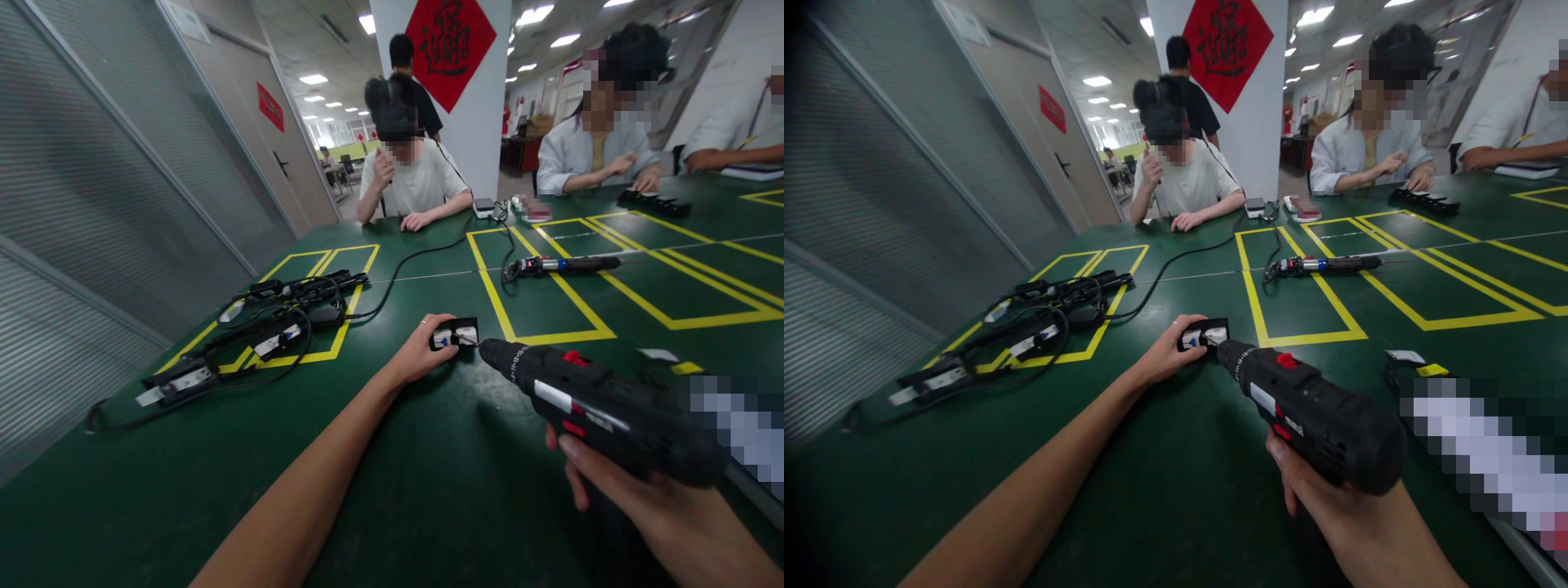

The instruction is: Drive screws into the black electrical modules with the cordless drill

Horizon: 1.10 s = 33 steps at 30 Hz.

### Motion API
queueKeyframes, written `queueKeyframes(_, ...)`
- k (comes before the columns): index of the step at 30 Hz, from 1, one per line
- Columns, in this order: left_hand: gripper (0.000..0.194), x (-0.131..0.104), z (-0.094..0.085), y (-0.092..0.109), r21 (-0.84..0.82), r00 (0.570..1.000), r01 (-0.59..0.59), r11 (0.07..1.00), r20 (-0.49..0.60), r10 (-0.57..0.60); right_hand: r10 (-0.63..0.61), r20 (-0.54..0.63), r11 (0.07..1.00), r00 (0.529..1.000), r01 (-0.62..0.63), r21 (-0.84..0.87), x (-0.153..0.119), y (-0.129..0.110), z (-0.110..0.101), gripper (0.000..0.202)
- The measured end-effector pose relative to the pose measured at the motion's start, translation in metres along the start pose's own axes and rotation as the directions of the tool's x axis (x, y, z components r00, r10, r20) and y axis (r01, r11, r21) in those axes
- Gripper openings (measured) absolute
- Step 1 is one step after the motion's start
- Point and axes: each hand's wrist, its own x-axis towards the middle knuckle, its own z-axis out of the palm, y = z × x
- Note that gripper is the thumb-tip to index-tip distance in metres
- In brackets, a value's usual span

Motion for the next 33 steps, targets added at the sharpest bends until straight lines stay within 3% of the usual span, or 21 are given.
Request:
queueKeyframes(6,0.053,0.0,0.0,0.001,0.001,1.0,0.006,1.0,0.001,-0.006,-0.01,-0.017,1.0,1.0,0.011,0.023,-0.004,-0.008,0.001,0.047)
queueKeyframes(12,0.054,-0.001,0.0,0.002,0.006,1.0,0.01,1.0,0.003,-0.01,-0.057,-0.016,0.997,0.998,0.058,0.047,-0.001,-0.001,0.0,0.044)
queueKeyframes(21,0.052,0.0,0.0,0.0,0.025,1.0,-0.003,1.0,-0.003,0.003,-0.013,0.0,1.0,1.0,0.013,0.015,-0.002,0.001,0.001,0.047)
queueKeyframes(33,0.043,0.001,0.001,0.002,0.0,1.0,0.025,1.0,-0.012,-0.025,-0.114,-0.002,0.992,0.994,0.114,0.051,0.001,0.009,-0.001,0.039)
